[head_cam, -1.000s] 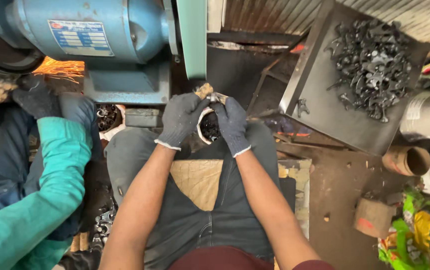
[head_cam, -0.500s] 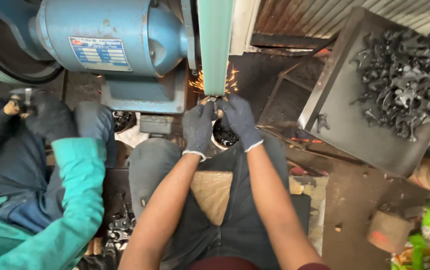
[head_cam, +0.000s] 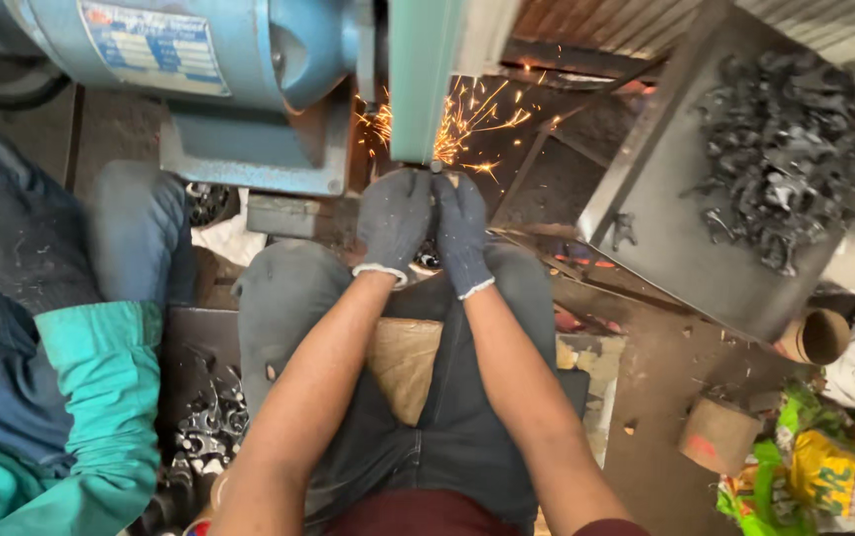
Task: The person grinds small metal parts against a belt grinder, holding each piece with gloved hands and moving it across the belt to smooth edges. Finished parts are placed on a nearby metal tray.
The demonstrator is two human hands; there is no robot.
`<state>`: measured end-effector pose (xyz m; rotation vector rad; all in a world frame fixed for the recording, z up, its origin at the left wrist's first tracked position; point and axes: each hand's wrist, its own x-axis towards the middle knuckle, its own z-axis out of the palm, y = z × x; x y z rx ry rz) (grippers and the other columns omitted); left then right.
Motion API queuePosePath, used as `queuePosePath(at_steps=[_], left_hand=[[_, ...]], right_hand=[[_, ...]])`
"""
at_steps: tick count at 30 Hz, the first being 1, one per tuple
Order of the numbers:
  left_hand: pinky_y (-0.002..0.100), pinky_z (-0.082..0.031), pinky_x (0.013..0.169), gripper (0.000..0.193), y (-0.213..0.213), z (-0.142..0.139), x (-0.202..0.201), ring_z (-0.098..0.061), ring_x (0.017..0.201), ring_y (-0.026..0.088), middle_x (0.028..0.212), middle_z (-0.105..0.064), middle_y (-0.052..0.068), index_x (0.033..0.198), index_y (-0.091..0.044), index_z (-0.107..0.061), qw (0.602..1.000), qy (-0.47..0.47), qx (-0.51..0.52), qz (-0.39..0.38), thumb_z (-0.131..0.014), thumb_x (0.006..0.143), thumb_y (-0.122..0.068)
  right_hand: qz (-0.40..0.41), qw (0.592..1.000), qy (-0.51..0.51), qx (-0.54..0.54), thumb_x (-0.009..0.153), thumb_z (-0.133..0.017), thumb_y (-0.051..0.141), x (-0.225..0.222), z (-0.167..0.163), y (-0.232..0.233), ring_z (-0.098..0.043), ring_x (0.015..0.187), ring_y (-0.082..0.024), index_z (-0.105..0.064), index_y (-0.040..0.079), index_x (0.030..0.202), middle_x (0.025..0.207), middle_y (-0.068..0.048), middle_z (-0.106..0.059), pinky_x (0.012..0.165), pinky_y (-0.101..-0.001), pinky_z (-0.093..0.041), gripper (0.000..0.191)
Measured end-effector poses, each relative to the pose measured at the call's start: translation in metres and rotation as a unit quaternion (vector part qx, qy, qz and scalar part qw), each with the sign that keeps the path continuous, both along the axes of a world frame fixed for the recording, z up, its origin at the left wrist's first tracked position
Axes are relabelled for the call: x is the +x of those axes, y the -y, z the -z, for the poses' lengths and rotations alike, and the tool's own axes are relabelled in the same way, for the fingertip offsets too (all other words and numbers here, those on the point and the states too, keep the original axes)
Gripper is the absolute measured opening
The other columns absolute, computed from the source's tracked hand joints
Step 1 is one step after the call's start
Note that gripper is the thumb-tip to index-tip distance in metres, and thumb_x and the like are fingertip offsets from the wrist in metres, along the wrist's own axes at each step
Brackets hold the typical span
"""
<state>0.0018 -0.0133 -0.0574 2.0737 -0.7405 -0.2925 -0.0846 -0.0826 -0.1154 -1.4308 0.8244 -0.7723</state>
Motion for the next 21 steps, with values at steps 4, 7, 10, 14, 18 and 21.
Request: queuePosePath(at_steps=[4,7,10,14,18,21], left_hand=[[0.053,-0.050,0.076,0.031,-0.007,-0.025,0.000,-0.067,0.086,0.043,0.088,-0.070,0.023,0.087,-0.001,-0.071,0.993,0.025,0.103,0.050,-0.060,0.095,-0.029],[0.053,-0.051,0.080,0.023,-0.024,-0.042,-0.001,-0.067,0.091,0.043,0.095,-0.071,0.022,0.096,-0.002,-0.072,0.984,0.113,0.098,0.094,-0.060,0.093,-0.022],[0.053,-0.051,0.082,0.022,-0.043,-0.053,0.001,-0.067,0.095,0.042,0.100,-0.072,0.020,0.103,-0.005,-0.073,0.976,0.100,0.146,0.125,-0.058,0.096,-0.021],[0.048,-0.053,0.079,0.031,-0.055,-0.058,0.008,-0.069,0.095,0.039,0.105,-0.073,0.020,0.112,-0.006,-0.072,0.995,0.034,-0.009,0.090,-0.062,0.092,-0.027],[0.047,-0.051,0.078,0.037,-0.048,-0.044,0.017,-0.070,0.089,0.039,0.092,-0.072,0.021,0.098,-0.005,-0.074,0.974,-0.137,0.176,0.043,-0.057,0.100,-0.038],[0.051,-0.050,0.076,0.036,-0.041,-0.024,0.018,-0.068,0.089,0.043,0.092,-0.071,0.024,0.092,-0.001,-0.071,0.988,0.043,0.115,0.089,-0.058,0.100,-0.033]], right_hand=[[-0.026,1.000,-0.003,0.013,0.101,-0.061,0.019,-0.005,-0.010,0.002,-0.059,0.087,-0.008,-0.067,0.001,0.112,0.096,-0.002,-0.069,0.079,-0.0274,-0.051,0.023],[-0.054,0.998,-0.023,-0.022,0.104,-0.063,0.021,-0.014,-0.025,-0.004,-0.060,0.081,-0.009,-0.070,-0.001,0.107,0.089,-0.002,-0.070,0.074,-0.0272,-0.051,0.023],[-0.059,0.995,0.001,0.086,0.103,-0.061,0.023,-0.023,-0.043,-0.011,-0.061,0.073,-0.008,-0.071,0.002,0.108,0.084,0.000,-0.070,0.066,-0.0259,-0.050,0.024],[-0.095,0.976,0.025,0.193,0.101,-0.060,0.025,-0.028,-0.053,-0.014,-0.057,0.060,-0.009,-0.067,0.004,0.105,0.077,-0.001,-0.067,0.054,-0.0263,-0.046,0.022],[-0.097,0.991,-0.007,0.088,0.101,-0.064,0.022,-0.023,-0.043,-0.011,-0.060,0.072,-0.006,-0.068,0.003,0.103,0.083,-0.001,-0.069,0.064,-0.0235,-0.050,0.019],[-0.102,0.994,-0.006,0.024,0.102,-0.064,0.019,-0.013,-0.028,-0.004,-0.061,0.079,-0.006,-0.069,0.002,0.102,0.087,-0.002,-0.070,0.070,-0.0249,-0.051,0.018]])
